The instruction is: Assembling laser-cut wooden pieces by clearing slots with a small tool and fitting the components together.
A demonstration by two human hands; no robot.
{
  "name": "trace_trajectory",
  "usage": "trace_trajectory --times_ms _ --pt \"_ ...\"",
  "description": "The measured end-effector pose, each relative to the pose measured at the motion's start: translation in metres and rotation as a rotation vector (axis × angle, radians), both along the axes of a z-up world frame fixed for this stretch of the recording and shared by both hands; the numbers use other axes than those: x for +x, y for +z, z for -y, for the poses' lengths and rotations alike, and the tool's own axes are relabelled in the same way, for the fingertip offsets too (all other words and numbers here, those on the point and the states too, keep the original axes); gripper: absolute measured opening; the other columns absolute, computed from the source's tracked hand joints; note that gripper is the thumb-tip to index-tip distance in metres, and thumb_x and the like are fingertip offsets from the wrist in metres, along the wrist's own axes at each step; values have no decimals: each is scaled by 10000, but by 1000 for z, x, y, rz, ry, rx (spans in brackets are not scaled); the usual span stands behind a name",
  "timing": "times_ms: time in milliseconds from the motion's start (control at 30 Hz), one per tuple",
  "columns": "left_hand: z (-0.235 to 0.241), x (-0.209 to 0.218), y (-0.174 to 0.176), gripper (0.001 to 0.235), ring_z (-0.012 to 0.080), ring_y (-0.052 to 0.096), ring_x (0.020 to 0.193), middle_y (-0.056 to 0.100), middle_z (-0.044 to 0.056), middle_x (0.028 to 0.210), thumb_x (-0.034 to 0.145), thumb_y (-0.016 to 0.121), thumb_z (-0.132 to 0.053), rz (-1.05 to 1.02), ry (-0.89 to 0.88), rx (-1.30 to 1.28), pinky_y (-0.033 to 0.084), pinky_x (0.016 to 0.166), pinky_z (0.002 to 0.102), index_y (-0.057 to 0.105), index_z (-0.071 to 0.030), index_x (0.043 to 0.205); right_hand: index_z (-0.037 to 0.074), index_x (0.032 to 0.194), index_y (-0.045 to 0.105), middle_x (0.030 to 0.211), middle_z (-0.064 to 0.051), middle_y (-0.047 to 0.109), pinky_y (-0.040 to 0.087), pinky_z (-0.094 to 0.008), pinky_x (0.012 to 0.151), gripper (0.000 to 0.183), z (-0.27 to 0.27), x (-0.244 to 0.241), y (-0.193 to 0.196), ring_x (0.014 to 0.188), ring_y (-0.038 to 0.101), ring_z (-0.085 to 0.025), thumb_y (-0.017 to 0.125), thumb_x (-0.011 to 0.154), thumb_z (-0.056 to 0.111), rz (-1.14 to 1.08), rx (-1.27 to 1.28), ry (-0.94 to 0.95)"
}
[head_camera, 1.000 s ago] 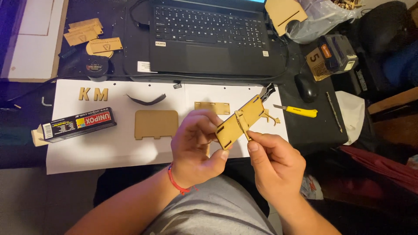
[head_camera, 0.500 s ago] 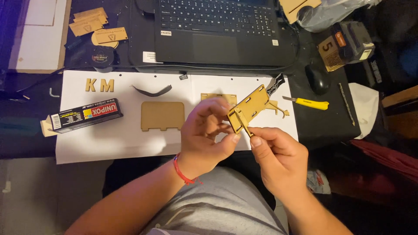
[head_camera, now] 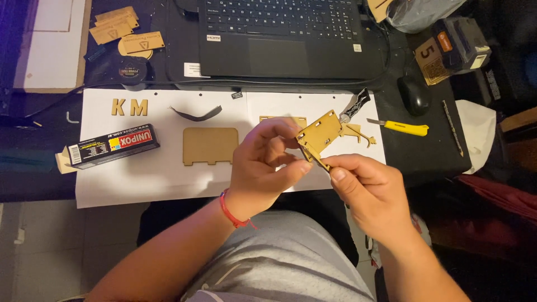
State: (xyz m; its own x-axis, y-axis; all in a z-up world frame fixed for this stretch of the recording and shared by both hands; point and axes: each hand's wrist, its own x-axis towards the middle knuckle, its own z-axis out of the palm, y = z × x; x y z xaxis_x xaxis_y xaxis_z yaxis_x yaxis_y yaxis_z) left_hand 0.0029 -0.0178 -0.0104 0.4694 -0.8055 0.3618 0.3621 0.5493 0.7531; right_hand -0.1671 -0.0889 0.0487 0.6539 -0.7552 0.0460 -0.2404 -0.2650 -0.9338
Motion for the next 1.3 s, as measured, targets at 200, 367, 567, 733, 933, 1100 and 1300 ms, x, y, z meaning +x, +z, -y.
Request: trace_trajectory --times_ms 200,367,567,733,933,1100,1300 --pt "3 4 -8 387 276 617 1057 557 113 1201 827 720 51 -55 -45 -16 619 800 333 562 -85 1153 -8 1120 694 594 -3 429 280 -230 445 259 18 -9 -5 518 348 -98 569 977 167 28 152 129" --pt "6 8 -12 363 205 593 1023 583 112 1189 848 740 11 -26 -64 -70 580 892 329 573 -77 1158 -5 1070 721 574 3 441 262 -229 437 243 30 -11 -1 514 348 -92 585 967 169 -30 195 159" --pt "6 11 -25 360 217 614 1088 589 91 1192 859 772 -11 -45 -85 -81 588 908 307 593 -69 1166 -21 1021 746 569 4 440 262 -241 473 234 43 -16 0 533 356 -95 595 955 144 -77 302 200" --pt "3 20 -40 378 217 645 1053 586 101 1202 851 772 32 -107 -147 -68 601 866 311 596 -58 1173 21 1081 721 558 17 389 197 -270 472 226 59 -36 -2 495 262 -110 621 997 205 305 572 313" --pt "-13 36 -33 391 240 706 992 607 113 1232 827 673 107 36 -159 348 632 706 295 582 -65 1165 6 1029 701 559 5 368 207 -200 443 188 62 -58 -8 488 286 -81 666 978 183 517 746 95" --pt "-13 39 -23 324 184 786 901 671 49 1184 794 685 7 197 -133 779 581 668 247 627 -126 1084 14 1065 685 566 7 385 235 -215 446 185 55 -59 -22 486 304 -91 601 1004 167 463 715 87" --pt "-14 41 1 293 63 668 652 724 -63 905 800 684 -152 692 -38 984 533 664 257 665 -203 1087 20 1119 687 715 -27 618 301 -227 450 219 54 -38 -18 533 393 -83 601 981 167 219 523 121"
